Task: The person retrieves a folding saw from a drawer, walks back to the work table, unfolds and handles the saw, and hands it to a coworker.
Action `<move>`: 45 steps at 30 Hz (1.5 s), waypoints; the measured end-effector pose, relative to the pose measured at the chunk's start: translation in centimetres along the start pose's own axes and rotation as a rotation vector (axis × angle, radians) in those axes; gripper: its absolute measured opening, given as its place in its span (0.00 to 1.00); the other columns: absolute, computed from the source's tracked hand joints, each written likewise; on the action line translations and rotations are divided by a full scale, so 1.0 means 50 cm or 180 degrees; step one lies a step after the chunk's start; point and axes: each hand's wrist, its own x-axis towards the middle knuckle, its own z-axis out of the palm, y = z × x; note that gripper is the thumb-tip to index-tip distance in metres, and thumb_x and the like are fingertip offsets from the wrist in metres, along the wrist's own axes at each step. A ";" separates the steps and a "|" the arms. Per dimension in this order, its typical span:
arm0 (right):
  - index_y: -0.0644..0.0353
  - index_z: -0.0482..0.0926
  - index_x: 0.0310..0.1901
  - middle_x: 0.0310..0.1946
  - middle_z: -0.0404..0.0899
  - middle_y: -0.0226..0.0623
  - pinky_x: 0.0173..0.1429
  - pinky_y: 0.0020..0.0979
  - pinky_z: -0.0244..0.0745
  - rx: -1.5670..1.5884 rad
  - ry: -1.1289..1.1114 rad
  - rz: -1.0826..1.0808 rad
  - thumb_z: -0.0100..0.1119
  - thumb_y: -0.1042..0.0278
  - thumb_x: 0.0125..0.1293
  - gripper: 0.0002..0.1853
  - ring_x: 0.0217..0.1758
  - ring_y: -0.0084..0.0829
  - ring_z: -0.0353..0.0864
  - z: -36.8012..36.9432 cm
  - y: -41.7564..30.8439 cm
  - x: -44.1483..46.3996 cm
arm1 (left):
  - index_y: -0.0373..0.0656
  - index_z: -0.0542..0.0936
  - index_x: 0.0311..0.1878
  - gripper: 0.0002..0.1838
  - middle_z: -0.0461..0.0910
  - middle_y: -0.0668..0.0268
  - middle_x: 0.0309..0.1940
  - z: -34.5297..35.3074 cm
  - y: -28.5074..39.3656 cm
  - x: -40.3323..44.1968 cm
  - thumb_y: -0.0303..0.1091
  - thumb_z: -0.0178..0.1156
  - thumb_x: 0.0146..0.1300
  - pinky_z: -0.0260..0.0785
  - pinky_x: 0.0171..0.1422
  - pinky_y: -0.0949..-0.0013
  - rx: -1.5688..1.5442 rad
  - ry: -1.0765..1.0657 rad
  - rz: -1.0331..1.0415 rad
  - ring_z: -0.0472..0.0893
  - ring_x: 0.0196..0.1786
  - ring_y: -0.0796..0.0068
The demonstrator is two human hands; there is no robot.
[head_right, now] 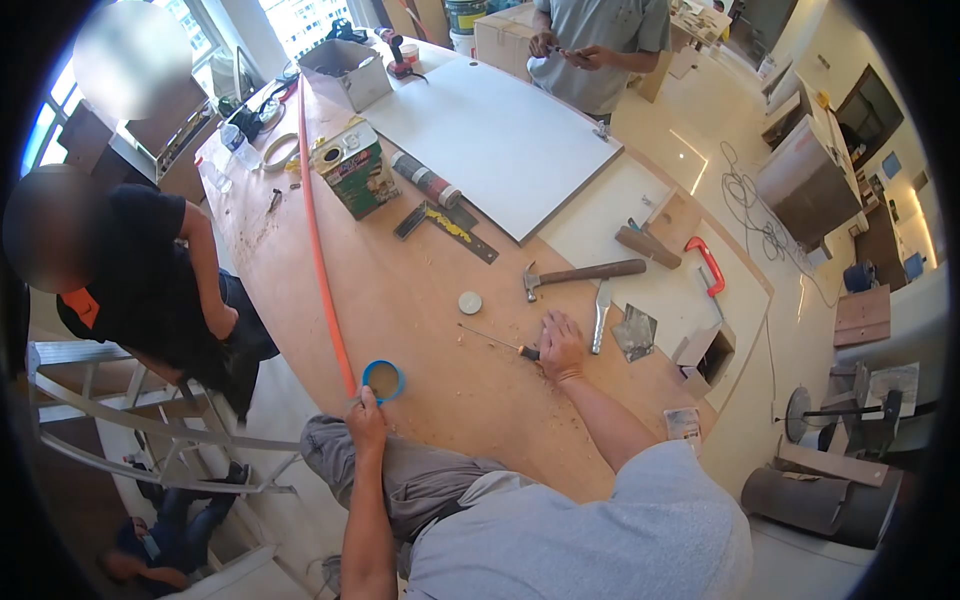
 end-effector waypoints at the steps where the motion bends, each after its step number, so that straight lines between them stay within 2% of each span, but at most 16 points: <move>1: 0.63 0.85 0.55 0.64 0.83 0.46 0.75 0.48 0.73 0.0052 -0.0051 0.0096 0.57 0.71 0.71 0.15 0.69 0.51 0.80 -0.001 -0.002 0.000 | 0.32 0.84 0.40 0.23 0.78 0.50 0.20 -0.002 0.020 -0.004 0.42 0.51 0.84 0.69 0.32 0.52 0.0049 0.0347 0.0431 0.81 0.23 0.54; 2: 0.63 0.84 0.55 0.64 0.83 0.46 0.74 0.49 0.73 0.0115 -0.0130 0.0170 0.57 0.71 0.71 0.15 0.68 0.51 0.80 -0.002 -0.004 -0.001 | 0.31 0.84 0.40 0.23 0.78 0.47 0.22 -0.006 0.036 -0.010 0.42 0.51 0.84 0.68 0.32 0.51 0.0110 0.0713 0.0829 0.80 0.24 0.53; 4: 0.63 0.85 0.54 0.62 0.84 0.48 0.73 0.49 0.74 0.0051 -0.0191 0.0019 0.56 0.71 0.71 0.14 0.67 0.52 0.81 -0.009 -0.003 0.013 | 0.30 0.85 0.42 0.23 0.79 0.43 0.25 -0.037 0.040 -0.015 0.42 0.52 0.84 0.69 0.33 0.50 0.0392 0.0203 0.0256 0.81 0.25 0.51; 6: 0.64 0.86 0.52 0.60 0.84 0.50 0.71 0.49 0.74 -0.0006 -0.0071 -0.0153 0.55 0.71 0.72 0.13 0.65 0.53 0.81 0.014 0.007 -0.005 | 0.30 0.87 0.47 0.21 0.79 0.41 0.27 -0.059 0.063 -0.026 0.41 0.55 0.83 0.69 0.33 0.51 0.0496 0.0166 0.0168 0.82 0.26 0.51; 8: 0.65 0.86 0.52 0.60 0.84 0.51 0.71 0.50 0.74 0.0123 -0.0061 -0.0337 0.55 0.72 0.72 0.13 0.64 0.53 0.81 0.047 0.020 -0.006 | 0.33 0.88 0.52 0.17 0.80 0.42 0.26 -0.085 0.113 -0.034 0.39 0.58 0.81 0.69 0.32 0.52 0.0381 0.0510 0.0422 0.81 0.25 0.51; 9: 0.66 0.86 0.52 0.60 0.84 0.52 0.71 0.50 0.74 0.0065 -0.0001 -0.0314 0.55 0.72 0.72 0.13 0.65 0.53 0.81 0.043 0.022 -0.010 | 0.33 0.88 0.52 0.17 0.80 0.42 0.26 -0.103 0.136 -0.045 0.39 0.58 0.81 0.69 0.32 0.52 0.0423 0.0582 0.0300 0.81 0.25 0.51; 12: 0.66 0.86 0.52 0.62 0.84 0.51 0.72 0.51 0.74 0.0007 0.0041 -0.0307 0.55 0.73 0.72 0.14 0.67 0.53 0.81 0.044 0.012 -0.007 | 0.36 0.89 0.54 0.15 0.81 0.44 0.27 -0.157 0.226 -0.060 0.37 0.62 0.79 0.70 0.31 0.53 -0.0006 0.0688 0.0564 0.82 0.24 0.52; 14: 0.66 0.86 0.53 0.63 0.84 0.51 0.73 0.51 0.74 -0.0077 0.0079 -0.0265 0.56 0.73 0.71 0.14 0.67 0.53 0.80 0.040 0.022 -0.003 | 0.35 0.89 0.56 0.15 0.82 0.43 0.29 -0.192 0.279 -0.071 0.35 0.63 0.77 0.72 0.33 0.56 0.0507 0.0551 0.0393 0.84 0.26 0.56; 16: 0.64 0.86 0.54 0.64 0.84 0.48 0.73 0.50 0.74 0.0070 -0.0103 -0.0128 0.57 0.72 0.71 0.14 0.68 0.52 0.80 0.040 0.033 -0.007 | 0.33 0.88 0.57 0.15 0.84 0.46 0.29 -0.216 0.314 -0.080 0.33 0.63 0.76 0.72 0.34 0.60 0.0151 0.0559 0.0692 0.83 0.26 0.62; 18: 0.63 0.86 0.55 0.64 0.84 0.47 0.73 0.50 0.74 -0.0076 0.0032 -0.0126 0.57 0.71 0.71 0.15 0.68 0.52 0.80 0.039 0.034 -0.009 | 0.31 0.88 0.58 0.15 0.84 0.54 0.27 -0.232 0.353 -0.085 0.29 0.63 0.76 0.70 0.33 0.64 -0.0148 0.0716 0.1039 0.80 0.25 0.73; 19: 0.62 0.86 0.55 0.64 0.84 0.45 0.73 0.49 0.74 -0.0094 0.0048 -0.0183 0.57 0.71 0.71 0.15 0.68 0.51 0.80 0.039 0.031 -0.007 | 0.31 0.88 0.58 0.15 0.84 0.54 0.27 -0.240 0.372 -0.092 0.29 0.63 0.76 0.70 0.33 0.64 -0.0199 0.0671 0.1129 0.80 0.25 0.73; 21: 0.61 0.86 0.56 0.65 0.83 0.44 0.73 0.48 0.74 -0.0093 0.0051 -0.0075 0.57 0.71 0.71 0.15 0.69 0.50 0.80 0.032 0.027 -0.008 | 0.31 0.88 0.59 0.14 0.86 0.64 0.28 -0.266 0.407 -0.108 0.26 0.62 0.76 0.69 0.32 0.69 -0.0612 0.0345 0.0650 0.77 0.27 0.82; 24: 0.60 0.86 0.56 0.66 0.83 0.42 0.74 0.47 0.72 -0.0060 -0.0017 0.0008 0.57 0.70 0.71 0.15 0.70 0.49 0.79 0.028 0.018 -0.008 | 0.29 0.88 0.58 0.14 0.88 0.66 0.31 -0.303 0.479 -0.131 0.25 0.62 0.75 0.70 0.34 0.74 -0.0902 0.0301 0.0758 0.77 0.29 0.85; 33: 0.61 0.85 0.55 0.65 0.83 0.43 0.74 0.47 0.72 0.0042 -0.0028 0.0057 0.57 0.69 0.73 0.14 0.69 0.50 0.79 0.024 0.021 -0.003 | 0.27 0.89 0.55 0.15 0.91 0.60 0.36 -0.351 0.614 -0.194 0.27 0.65 0.71 0.77 0.44 0.75 -0.1380 0.0287 0.0945 0.85 0.36 0.79; 37: 0.62 0.86 0.53 0.61 0.85 0.46 0.71 0.47 0.75 0.0529 -0.0111 0.0273 0.60 0.65 0.75 0.12 0.65 0.51 0.82 0.016 0.013 0.008 | 0.27 0.89 0.54 0.15 0.91 0.59 0.36 -0.365 0.620 -0.225 0.29 0.66 0.70 0.78 0.46 0.73 -0.1198 0.0298 0.0749 0.86 0.37 0.77; 45: 0.61 0.84 0.57 0.60 0.86 0.45 0.69 0.43 0.78 0.0457 -0.0476 0.0699 0.58 0.63 0.80 0.13 0.64 0.49 0.83 -0.070 0.005 -0.060 | 0.28 0.90 0.52 0.18 0.91 0.56 0.34 -0.394 0.591 -0.264 0.34 0.68 0.69 0.79 0.46 0.72 -0.1058 0.0689 0.0793 0.88 0.36 0.74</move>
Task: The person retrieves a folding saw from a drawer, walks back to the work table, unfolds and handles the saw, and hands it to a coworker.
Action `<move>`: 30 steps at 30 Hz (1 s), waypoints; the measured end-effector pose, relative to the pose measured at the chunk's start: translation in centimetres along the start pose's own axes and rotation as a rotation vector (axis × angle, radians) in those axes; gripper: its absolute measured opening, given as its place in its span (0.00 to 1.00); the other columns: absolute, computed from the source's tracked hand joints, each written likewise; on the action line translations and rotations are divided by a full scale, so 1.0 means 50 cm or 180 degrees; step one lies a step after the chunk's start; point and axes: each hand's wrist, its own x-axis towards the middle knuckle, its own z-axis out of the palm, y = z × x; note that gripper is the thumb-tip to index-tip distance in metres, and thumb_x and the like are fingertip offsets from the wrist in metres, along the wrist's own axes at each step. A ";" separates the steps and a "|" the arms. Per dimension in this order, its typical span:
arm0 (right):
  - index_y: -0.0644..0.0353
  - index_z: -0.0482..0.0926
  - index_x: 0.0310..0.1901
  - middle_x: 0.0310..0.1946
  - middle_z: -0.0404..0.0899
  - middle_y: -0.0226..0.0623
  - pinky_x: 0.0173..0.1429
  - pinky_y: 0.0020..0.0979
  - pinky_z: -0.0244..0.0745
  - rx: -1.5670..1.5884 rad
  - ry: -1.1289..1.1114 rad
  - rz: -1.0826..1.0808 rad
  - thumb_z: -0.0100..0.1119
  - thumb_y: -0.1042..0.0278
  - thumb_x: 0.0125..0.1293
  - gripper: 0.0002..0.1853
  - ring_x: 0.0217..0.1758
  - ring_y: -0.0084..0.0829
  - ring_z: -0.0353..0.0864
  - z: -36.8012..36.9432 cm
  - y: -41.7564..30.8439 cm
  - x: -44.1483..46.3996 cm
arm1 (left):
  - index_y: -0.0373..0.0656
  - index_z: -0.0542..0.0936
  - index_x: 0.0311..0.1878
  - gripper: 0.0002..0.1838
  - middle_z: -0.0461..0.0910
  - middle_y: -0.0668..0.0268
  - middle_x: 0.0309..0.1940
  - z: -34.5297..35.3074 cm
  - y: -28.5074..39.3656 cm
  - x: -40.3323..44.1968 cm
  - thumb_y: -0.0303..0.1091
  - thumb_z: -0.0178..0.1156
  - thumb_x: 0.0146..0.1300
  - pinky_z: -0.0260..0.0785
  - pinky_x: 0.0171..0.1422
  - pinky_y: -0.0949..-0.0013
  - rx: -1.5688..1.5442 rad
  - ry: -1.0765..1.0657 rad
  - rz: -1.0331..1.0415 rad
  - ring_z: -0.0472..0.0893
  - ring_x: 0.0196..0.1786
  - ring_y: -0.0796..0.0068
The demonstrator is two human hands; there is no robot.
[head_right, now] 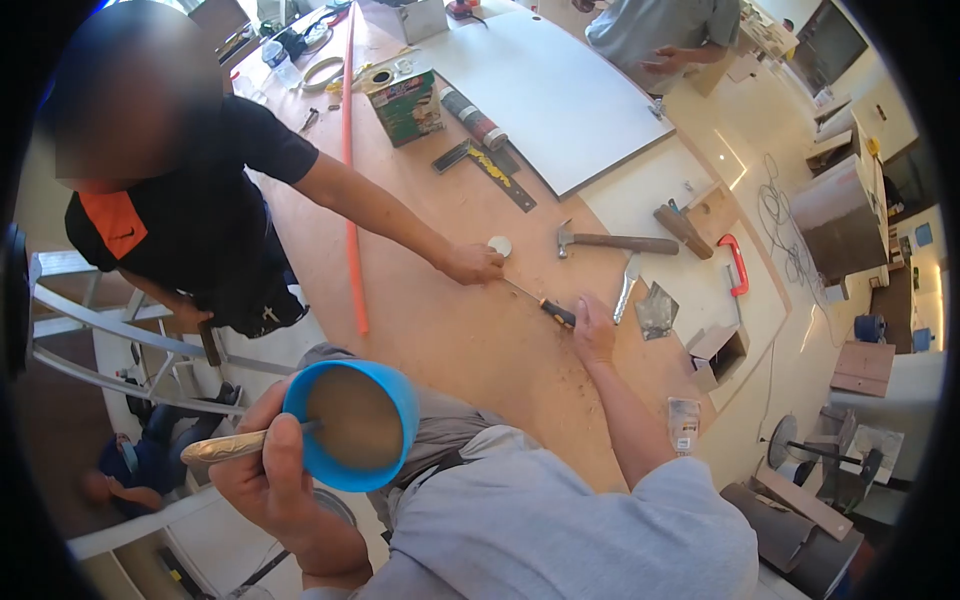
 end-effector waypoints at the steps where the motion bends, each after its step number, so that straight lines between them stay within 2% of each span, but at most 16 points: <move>1: 0.61 0.84 0.58 0.61 0.85 0.45 0.69 0.44 0.78 -0.0058 0.0027 0.0061 0.57 0.63 0.81 0.14 0.65 0.49 0.83 -0.010 0.012 -0.012 | 0.28 0.90 0.52 0.18 0.91 0.56 0.34 -0.002 0.000 -0.003 0.34 0.68 0.69 0.79 0.46 0.72 0.0003 0.0033 -0.0025 0.88 0.36 0.74; 3: 0.61 0.83 0.60 0.64 0.84 0.45 0.72 0.44 0.76 -0.0196 0.0003 -0.0190 0.57 0.63 0.81 0.15 0.68 0.49 0.81 -0.019 0.045 -0.033 | 0.29 0.90 0.52 0.18 0.91 0.55 0.34 0.002 -0.001 -0.005 0.35 0.69 0.68 0.79 0.44 0.72 -0.0013 0.0089 0.0393 0.88 0.34 0.73; 5: 0.62 0.82 0.63 0.67 0.82 0.46 0.75 0.44 0.75 -0.0331 -0.0025 -0.0423 0.56 0.63 0.81 0.16 0.71 0.50 0.80 -0.019 0.073 -0.056 | 0.29 0.90 0.51 0.17 0.92 0.55 0.35 -0.002 0.010 -0.009 0.35 0.69 0.67 0.80 0.44 0.72 -0.0179 0.0049 0.0282 0.88 0.34 0.72; 7: 0.65 0.78 0.68 0.72 0.76 0.49 0.79 0.48 0.71 -0.0541 -0.0196 -0.0603 0.56 0.65 0.80 0.20 0.76 0.53 0.74 -0.018 0.077 -0.074 | 0.29 0.90 0.51 0.17 0.92 0.55 0.35 0.002 0.025 -0.009 0.34 0.70 0.67 0.80 0.44 0.72 -0.0327 0.0001 0.0182 0.88 0.33 0.71; 8: 0.65 0.78 0.68 0.72 0.76 0.49 0.79 0.48 0.71 -0.0532 -0.0214 -0.0614 0.56 0.65 0.80 0.20 0.76 0.53 0.74 -0.013 0.077 -0.083 | 0.32 0.90 0.53 0.17 0.92 0.57 0.35 0.012 0.034 -0.009 0.33 0.71 0.66 0.80 0.45 0.70 -0.0503 0.0048 0.0263 0.88 0.33 0.70; 10: 0.65 0.74 0.71 0.76 0.71 0.49 0.83 0.49 0.65 -0.1186 -0.0193 -0.0946 0.55 0.66 0.79 0.23 0.80 0.55 0.67 0.000 0.079 -0.095 | 0.35 0.90 0.55 0.17 0.92 0.58 0.35 0.028 0.037 -0.010 0.32 0.73 0.66 0.80 0.47 0.68 -0.0669 0.0103 0.0361 0.88 0.34 0.69; 11: 0.65 0.74 0.71 0.76 0.71 0.49 0.83 0.49 0.65 -0.1170 -0.0194 -0.0953 0.55 0.66 0.79 0.23 0.80 0.55 0.67 0.007 0.080 -0.100 | 0.32 0.87 0.56 0.20 0.90 0.51 0.38 0.036 0.031 -0.012 0.39 0.68 0.70 0.81 0.47 0.67 -0.0152 0.0149 0.1112 0.88 0.36 0.67; 13: 0.65 0.74 0.72 0.77 0.70 0.49 0.86 0.51 0.59 -0.1110 -0.0050 -0.0842 0.54 0.66 0.78 0.24 0.82 0.55 0.65 0.015 0.076 -0.106 | 0.29 0.84 0.57 0.25 0.88 0.43 0.41 0.036 0.025 0.001 0.45 0.63 0.74 0.83 0.47 0.65 0.0388 0.0186 0.1856 0.88 0.39 0.65; 14: 0.65 0.74 0.72 0.77 0.70 0.49 0.86 0.51 0.59 -0.1099 -0.0054 -0.0837 0.54 0.66 0.78 0.24 0.82 0.55 0.65 0.017 0.077 -0.107 | 0.35 0.84 0.60 0.23 0.87 0.41 0.44 0.025 0.021 0.020 0.46 0.63 0.75 0.84 0.44 0.64 0.0636 -0.0011 0.2430 0.88 0.38 0.65; 16: 0.64 0.74 0.72 0.77 0.70 0.49 0.87 0.52 0.56 -0.1144 -0.0031 -0.0739 0.53 0.65 0.78 0.25 0.83 0.53 0.64 0.016 0.069 -0.109 | 0.41 0.84 0.63 0.23 0.86 0.39 0.47 0.006 0.041 0.028 0.47 0.63 0.75 0.84 0.42 0.63 0.0888 -0.0237 0.3015 0.89 0.37 0.64; 17: 0.64 0.74 0.72 0.77 0.70 0.49 0.87 0.52 0.56 -0.1134 -0.0032 -0.0722 0.53 0.65 0.78 0.25 0.83 0.53 0.64 0.016 0.069 -0.110 | 0.47 0.80 0.69 0.26 0.84 0.36 0.49 -0.013 0.077 0.016 0.51 0.63 0.75 0.85 0.40 0.63 0.0907 -0.0723 0.2054 0.88 0.35 0.62; 19: 0.64 0.74 0.72 0.77 0.70 0.49 0.86 0.52 0.57 -0.1137 0.0008 -0.0770 0.54 0.65 0.77 0.25 0.83 0.53 0.65 0.016 0.070 -0.106 | 0.53 0.76 0.75 0.30 0.83 0.32 0.52 -0.013 0.107 0.026 0.54 0.63 0.75 0.85 0.37 0.62 0.0919 -0.1177 0.1084 0.88 0.34 0.60; 20: 0.64 0.74 0.72 0.77 0.70 0.49 0.86 0.52 0.57 -0.1133 0.0016 -0.0766 0.54 0.65 0.77 0.25 0.83 0.53 0.65 0.016 0.070 -0.106 | 0.43 0.81 0.64 0.23 0.85 0.45 0.43 -0.004 0.108 0.044 0.50 0.61 0.78 0.82 0.34 0.67 0.0457 -0.1294 0.1247 0.86 0.31 0.66; 22: 0.63 0.74 0.72 0.77 0.71 0.48 0.86 0.53 0.58 -0.1135 0.0074 -0.0752 0.54 0.66 0.77 0.25 0.82 0.52 0.66 0.016 0.064 -0.105 | 0.32 0.85 0.53 0.22 0.87 0.57 0.33 0.008 0.108 0.057 0.46 0.59 0.80 0.79 0.31 0.71 -0.0008 -0.1410 0.1420 0.84 0.27 0.72; 29: 0.63 0.74 0.72 0.77 0.71 0.46 0.85 0.51 0.59 -0.1192 0.0023 -0.0747 0.55 0.65 0.77 0.25 0.81 0.52 0.66 0.011 0.065 -0.106 | 0.37 0.85 0.58 0.21 0.90 0.46 0.42 0.022 0.078 0.055 0.47 0.60 0.80 0.84 0.38 0.70 0.0275 -0.0553 0.2470 0.89 0.32 0.66; 30: 0.63 0.74 0.72 0.77 0.71 0.46 0.85 0.51 0.59 -0.1193 0.0014 -0.0754 0.55 0.65 0.77 0.25 0.81 0.52 0.66 0.010 0.063 -0.106 | 0.45 0.80 0.68 0.23 0.90 0.45 0.44 0.014 0.079 0.058 0.48 0.62 0.79 0.85 0.40 0.67 0.0693 -0.0676 0.2976 0.89 0.33 0.59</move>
